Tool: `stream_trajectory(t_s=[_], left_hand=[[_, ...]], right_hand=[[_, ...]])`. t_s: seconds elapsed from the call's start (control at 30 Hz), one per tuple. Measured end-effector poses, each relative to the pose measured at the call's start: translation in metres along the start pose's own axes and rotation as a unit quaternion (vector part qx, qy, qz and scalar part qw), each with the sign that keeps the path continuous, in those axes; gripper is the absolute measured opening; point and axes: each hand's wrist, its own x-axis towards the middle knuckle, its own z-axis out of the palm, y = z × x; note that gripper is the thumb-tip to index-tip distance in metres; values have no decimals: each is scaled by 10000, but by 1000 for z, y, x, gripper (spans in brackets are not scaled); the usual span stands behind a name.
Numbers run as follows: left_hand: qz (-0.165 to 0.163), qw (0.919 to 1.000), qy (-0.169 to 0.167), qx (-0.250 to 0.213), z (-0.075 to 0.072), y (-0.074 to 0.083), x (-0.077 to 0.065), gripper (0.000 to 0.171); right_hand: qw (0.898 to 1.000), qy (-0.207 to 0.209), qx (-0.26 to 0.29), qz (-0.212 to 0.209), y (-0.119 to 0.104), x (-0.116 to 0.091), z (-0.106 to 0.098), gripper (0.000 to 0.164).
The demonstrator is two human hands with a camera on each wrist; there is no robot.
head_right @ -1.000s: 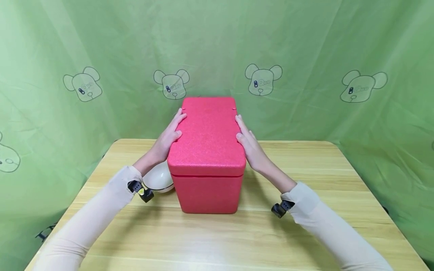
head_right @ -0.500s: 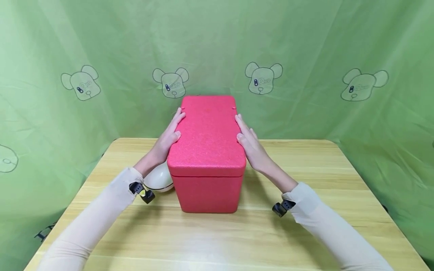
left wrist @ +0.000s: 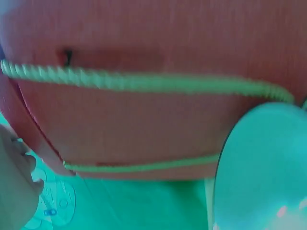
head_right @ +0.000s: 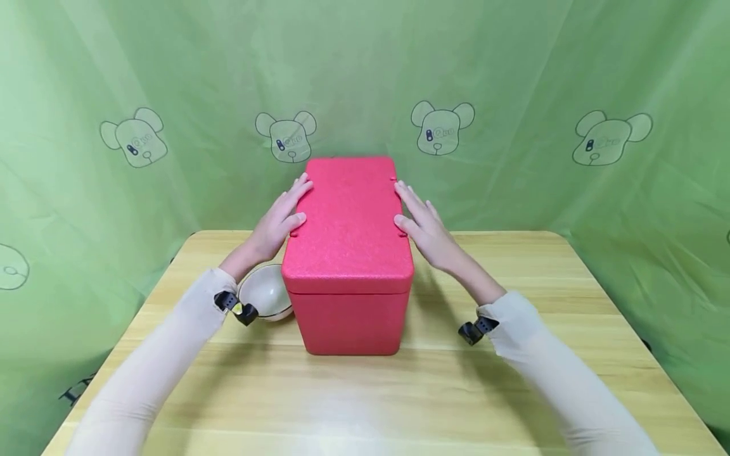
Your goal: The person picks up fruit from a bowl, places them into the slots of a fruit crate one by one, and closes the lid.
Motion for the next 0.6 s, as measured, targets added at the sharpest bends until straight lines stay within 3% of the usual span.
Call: stream_trajectory(t_s=[0.2,0.6], left_hand=[[-34,9977,-245,635,-6,-21,11,65],[-60,9955,-363,878,-1,-25,13,63]], right_hand=[[9904,-434,-1298,-171,16,22,-13,59],[9846,-714,-1594,-27,24,28,-14,60]])
